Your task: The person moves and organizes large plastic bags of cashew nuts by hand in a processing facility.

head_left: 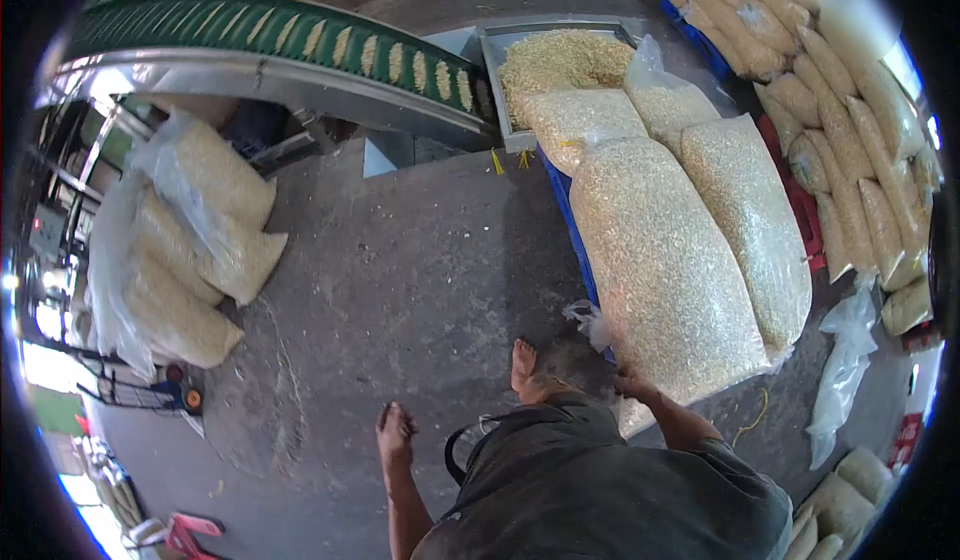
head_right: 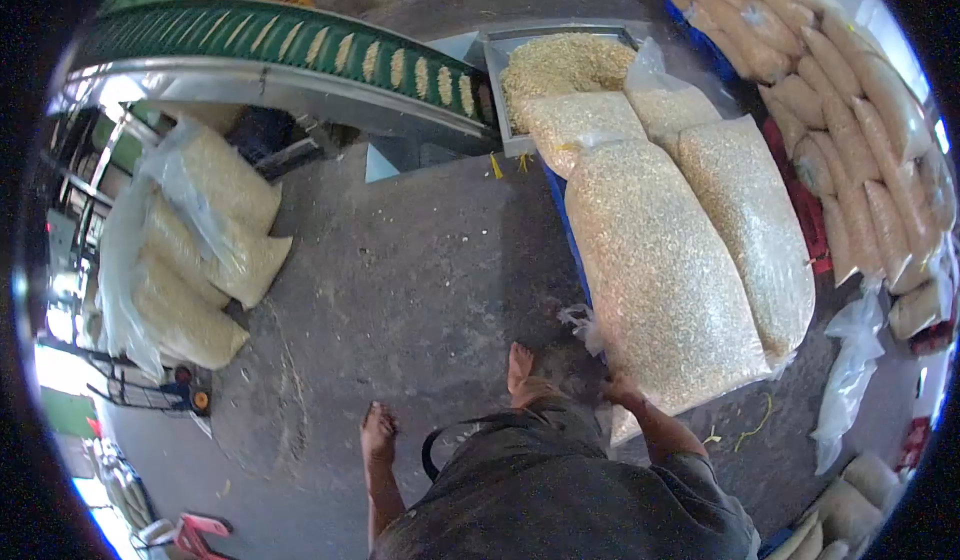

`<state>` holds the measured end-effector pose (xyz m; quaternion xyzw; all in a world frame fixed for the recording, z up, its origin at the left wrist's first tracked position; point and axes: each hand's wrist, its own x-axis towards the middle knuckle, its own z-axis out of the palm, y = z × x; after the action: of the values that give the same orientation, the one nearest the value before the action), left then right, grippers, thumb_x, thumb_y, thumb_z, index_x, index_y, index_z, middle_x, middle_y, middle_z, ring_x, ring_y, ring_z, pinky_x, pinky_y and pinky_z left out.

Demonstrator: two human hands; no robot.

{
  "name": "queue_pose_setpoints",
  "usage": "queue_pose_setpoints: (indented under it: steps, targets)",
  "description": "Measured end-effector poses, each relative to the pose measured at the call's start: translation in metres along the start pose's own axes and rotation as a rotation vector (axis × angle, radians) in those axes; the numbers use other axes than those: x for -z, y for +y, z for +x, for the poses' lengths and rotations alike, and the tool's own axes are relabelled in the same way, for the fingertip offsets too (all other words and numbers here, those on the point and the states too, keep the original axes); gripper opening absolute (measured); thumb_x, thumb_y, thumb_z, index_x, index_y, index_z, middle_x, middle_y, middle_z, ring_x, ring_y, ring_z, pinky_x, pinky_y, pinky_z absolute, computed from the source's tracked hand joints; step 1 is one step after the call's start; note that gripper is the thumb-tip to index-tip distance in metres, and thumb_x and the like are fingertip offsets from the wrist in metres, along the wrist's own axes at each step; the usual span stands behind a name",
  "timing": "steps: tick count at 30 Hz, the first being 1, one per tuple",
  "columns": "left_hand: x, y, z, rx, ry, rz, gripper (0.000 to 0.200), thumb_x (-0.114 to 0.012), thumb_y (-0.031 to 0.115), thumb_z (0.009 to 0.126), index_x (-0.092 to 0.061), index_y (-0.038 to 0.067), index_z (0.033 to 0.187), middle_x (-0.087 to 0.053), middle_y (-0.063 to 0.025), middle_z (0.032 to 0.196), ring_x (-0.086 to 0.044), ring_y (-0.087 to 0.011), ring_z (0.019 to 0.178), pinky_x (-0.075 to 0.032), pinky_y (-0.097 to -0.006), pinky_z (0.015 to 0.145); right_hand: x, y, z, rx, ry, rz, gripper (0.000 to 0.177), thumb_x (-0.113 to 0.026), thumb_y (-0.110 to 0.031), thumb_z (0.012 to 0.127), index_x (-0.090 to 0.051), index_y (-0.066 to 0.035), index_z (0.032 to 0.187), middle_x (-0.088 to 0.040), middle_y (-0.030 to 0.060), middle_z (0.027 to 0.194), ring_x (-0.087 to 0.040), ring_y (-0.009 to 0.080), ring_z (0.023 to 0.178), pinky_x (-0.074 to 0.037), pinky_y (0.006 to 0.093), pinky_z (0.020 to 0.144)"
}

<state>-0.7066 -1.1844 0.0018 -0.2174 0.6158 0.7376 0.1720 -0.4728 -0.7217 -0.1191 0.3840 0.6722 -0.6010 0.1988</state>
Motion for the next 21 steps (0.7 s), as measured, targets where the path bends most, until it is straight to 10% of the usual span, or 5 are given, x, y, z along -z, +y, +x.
queue_pose_setpoints:
  steps: [5,21]
  targets:
    - [-0.020,-0.017,0.077,0.305,-0.054,0.239,0.028,-0.062,0.028,0.089,-0.060,0.002,0.098,-0.055,-0.0035,0.069,-0.051,-0.0125,0.054,-0.042,-0.0298,0.050,0.026,-0.152,0.052,0.298,0.178,0.021,0.035,-0.059,-0.031,0.089,-0.062,0.003,0.096,-0.062,0.0075,0.079,-0.060,0.0159,0.068,-0.049,0.0310,0.062]
    - [-0.140,0.034,0.349,0.436,-0.189,0.563,0.029,-0.063,0.029,0.088,-0.060,0.002,0.095,-0.058,-0.0078,0.073,-0.053,-0.0160,0.053,-0.043,-0.0308,0.047,0.038,-0.230,0.148,-0.177,0.280,0.194,0.050,-0.062,-0.044,0.085,-0.059,0.002,0.103,-0.062,0.0094,0.084,-0.061,0.0174,0.069,-0.048,0.0306,0.058]
